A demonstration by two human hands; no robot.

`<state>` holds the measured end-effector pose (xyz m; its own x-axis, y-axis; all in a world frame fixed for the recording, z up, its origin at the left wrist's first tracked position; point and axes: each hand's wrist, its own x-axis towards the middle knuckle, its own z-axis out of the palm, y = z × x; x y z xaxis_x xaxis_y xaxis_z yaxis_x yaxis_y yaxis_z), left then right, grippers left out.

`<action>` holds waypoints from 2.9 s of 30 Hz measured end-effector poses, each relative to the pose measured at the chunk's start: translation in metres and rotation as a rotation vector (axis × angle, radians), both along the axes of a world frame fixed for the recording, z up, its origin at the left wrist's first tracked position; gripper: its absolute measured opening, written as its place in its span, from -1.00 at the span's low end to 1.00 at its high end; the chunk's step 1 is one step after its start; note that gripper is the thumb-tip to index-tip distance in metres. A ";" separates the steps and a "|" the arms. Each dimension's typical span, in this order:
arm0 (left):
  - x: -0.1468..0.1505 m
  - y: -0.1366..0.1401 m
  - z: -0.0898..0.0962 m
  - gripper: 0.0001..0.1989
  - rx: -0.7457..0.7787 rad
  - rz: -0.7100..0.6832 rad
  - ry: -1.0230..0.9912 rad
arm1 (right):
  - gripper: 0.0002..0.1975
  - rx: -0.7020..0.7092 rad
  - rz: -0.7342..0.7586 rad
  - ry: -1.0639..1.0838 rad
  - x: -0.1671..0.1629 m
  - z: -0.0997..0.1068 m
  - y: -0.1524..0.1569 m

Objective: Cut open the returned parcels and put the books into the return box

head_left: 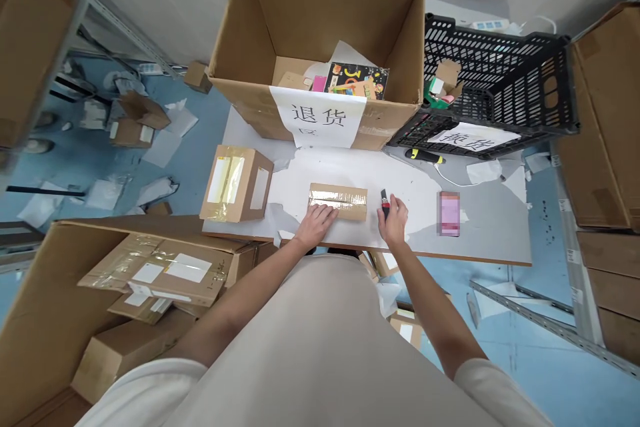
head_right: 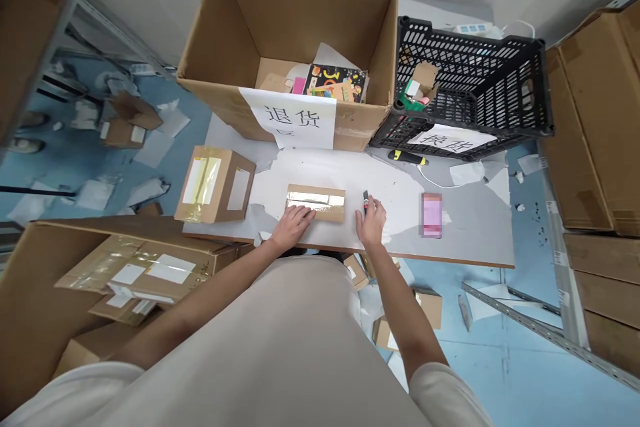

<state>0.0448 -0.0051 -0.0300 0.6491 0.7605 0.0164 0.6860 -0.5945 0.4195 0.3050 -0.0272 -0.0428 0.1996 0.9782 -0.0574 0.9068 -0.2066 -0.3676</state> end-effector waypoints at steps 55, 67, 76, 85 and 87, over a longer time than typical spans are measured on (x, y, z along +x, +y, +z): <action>0.000 0.073 0.069 -0.51 0.087 -0.255 0.423 | -0.70 -0.227 0.667 -0.411 -0.063 0.090 0.050; -0.025 0.031 0.007 0.18 -0.173 0.220 0.128 | -0.47 -0.122 0.438 -0.124 -0.067 0.053 0.021; -0.026 0.030 0.006 0.08 -0.178 0.223 0.139 | -0.19 -0.379 -0.172 0.241 -0.115 -0.001 0.081; -0.023 0.033 0.005 0.12 -0.195 0.260 0.116 | -0.66 -0.394 -0.131 0.198 -0.098 0.017 0.086; -0.021 0.035 0.005 0.11 -0.196 0.275 0.108 | -0.71 -0.311 -0.018 0.221 -0.094 0.037 0.077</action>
